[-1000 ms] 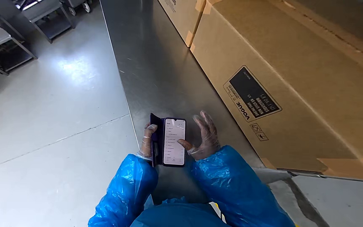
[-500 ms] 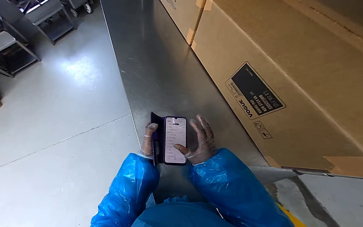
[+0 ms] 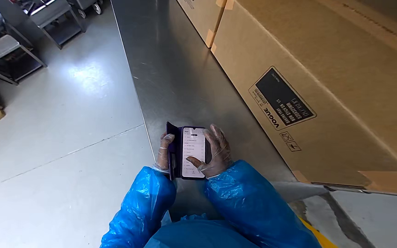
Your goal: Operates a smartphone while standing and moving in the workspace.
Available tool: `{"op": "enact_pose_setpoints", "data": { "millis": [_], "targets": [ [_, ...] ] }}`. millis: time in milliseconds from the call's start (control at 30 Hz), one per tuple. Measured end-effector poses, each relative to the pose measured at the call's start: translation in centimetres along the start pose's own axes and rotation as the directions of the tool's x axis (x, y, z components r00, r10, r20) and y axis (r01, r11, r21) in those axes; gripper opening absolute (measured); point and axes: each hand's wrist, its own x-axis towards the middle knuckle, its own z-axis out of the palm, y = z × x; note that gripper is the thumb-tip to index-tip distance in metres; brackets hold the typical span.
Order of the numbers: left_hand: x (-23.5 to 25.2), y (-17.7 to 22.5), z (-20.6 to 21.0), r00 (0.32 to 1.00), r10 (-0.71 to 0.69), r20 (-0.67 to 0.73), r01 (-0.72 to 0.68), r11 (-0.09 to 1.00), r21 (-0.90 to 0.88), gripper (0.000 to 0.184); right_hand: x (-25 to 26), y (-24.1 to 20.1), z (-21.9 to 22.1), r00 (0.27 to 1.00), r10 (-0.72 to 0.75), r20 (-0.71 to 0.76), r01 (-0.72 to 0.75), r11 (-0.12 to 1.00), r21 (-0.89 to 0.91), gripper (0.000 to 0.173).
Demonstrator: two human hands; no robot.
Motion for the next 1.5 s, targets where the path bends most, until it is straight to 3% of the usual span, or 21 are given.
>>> {"op": "enact_pose_setpoints", "data": {
  "millis": [200,367,700,833,967,1500],
  "targets": [
    [0.2,-0.1,-0.2,1.0,0.013,0.01,-0.013,1.0,0.005,0.032,0.2,-0.3,-0.9,0.999,-0.023,-0.036,0.025,0.999,0.04,0.099],
    [0.3,-0.2,-0.3,0.999,0.034,0.029,-0.034,0.999,0.023,0.028,0.4,0.5,-1.7,0.994,-0.025,-0.106,0.03,0.999,0.043,0.088],
    [0.4,-0.3,-0.5,0.999,0.05,0.017,-0.051,0.997,0.053,0.034,-0.7,1.2,-1.7,0.99,-0.04,-0.132,0.041,0.999,0.005,0.092],
    [0.3,-0.5,-0.4,0.999,0.044,0.007,-0.045,0.997,0.069,0.038,-1.2,0.7,-1.7,0.996,-0.017,-0.091,0.017,1.0,-0.001,0.094],
    [0.4,-0.9,-0.8,0.999,0.045,-0.013,-0.043,0.991,0.124,0.055,-1.9,0.1,-1.0,0.998,0.01,-0.062,-0.01,1.0,-0.006,0.098],
    [0.4,-1.0,-1.1,0.998,0.06,-0.024,-0.056,0.987,0.154,0.053,-2.4,-0.9,-0.6,0.998,0.058,0.008,-0.058,0.997,-0.049,0.1]
  ]
}}
